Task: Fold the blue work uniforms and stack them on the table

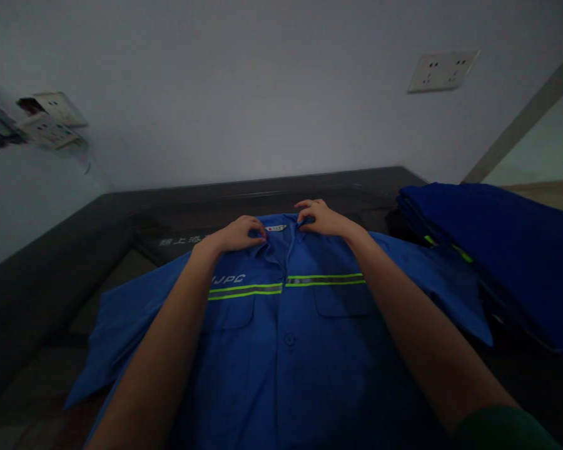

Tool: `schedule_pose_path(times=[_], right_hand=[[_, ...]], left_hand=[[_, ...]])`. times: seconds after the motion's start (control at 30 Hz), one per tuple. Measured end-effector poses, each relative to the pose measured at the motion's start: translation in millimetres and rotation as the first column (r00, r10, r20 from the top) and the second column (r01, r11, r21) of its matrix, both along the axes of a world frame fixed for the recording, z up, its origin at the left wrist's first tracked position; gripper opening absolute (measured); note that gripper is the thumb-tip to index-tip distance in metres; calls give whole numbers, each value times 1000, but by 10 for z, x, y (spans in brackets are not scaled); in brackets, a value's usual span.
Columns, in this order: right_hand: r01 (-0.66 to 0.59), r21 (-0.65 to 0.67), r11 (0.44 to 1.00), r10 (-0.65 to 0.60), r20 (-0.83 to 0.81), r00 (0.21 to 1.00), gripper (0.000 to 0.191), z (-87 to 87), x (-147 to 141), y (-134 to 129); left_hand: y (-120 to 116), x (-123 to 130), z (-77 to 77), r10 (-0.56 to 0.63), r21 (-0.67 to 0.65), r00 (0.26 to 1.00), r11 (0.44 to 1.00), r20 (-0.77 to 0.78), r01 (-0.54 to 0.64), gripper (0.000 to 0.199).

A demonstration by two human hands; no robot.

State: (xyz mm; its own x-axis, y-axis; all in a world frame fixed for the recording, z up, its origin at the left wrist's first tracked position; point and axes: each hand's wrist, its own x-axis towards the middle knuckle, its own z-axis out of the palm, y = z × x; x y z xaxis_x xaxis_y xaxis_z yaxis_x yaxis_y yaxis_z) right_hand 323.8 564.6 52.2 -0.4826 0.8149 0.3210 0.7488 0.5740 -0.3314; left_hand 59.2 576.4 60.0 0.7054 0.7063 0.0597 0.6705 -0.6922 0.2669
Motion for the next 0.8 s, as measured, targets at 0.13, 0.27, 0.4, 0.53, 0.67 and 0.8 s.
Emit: schedule_pose_path(times=[0.13, 0.27, 0.4, 0.53, 0.67, 0.8], right_hand=[[23, -79, 997, -26, -35, 999, 19, 2, -48, -37], [39, -143, 989, -38, 5, 999, 25, 12, -66, -82], [-39, -205, 978, 44, 22, 999, 24, 54, -58, -109], [-104, -211, 972, 111, 24, 994, 24, 61, -88, -113], [-97, -205, 974, 106, 34, 994, 23, 33, -125, -94], [-92, -207, 974, 97, 11, 995, 24, 40, -91, -70]], left_hand=[[-26, 15, 53, -58, -52, 998, 997, -5, 58, 26], [-93, 52, 107, -126, -166, 990, 979, -67, 114, 39], [-118, 71, 92, -57, -173, 984, 985, -168, 27, 38], [-102, 73, 65, 20, -131, 985, 990, -169, -43, 18], [-85, 103, 54, 51, -94, 992, 994, -112, -62, 15], [-89, 163, 50, 97, -19, 994, 995, -47, -98, 20]])
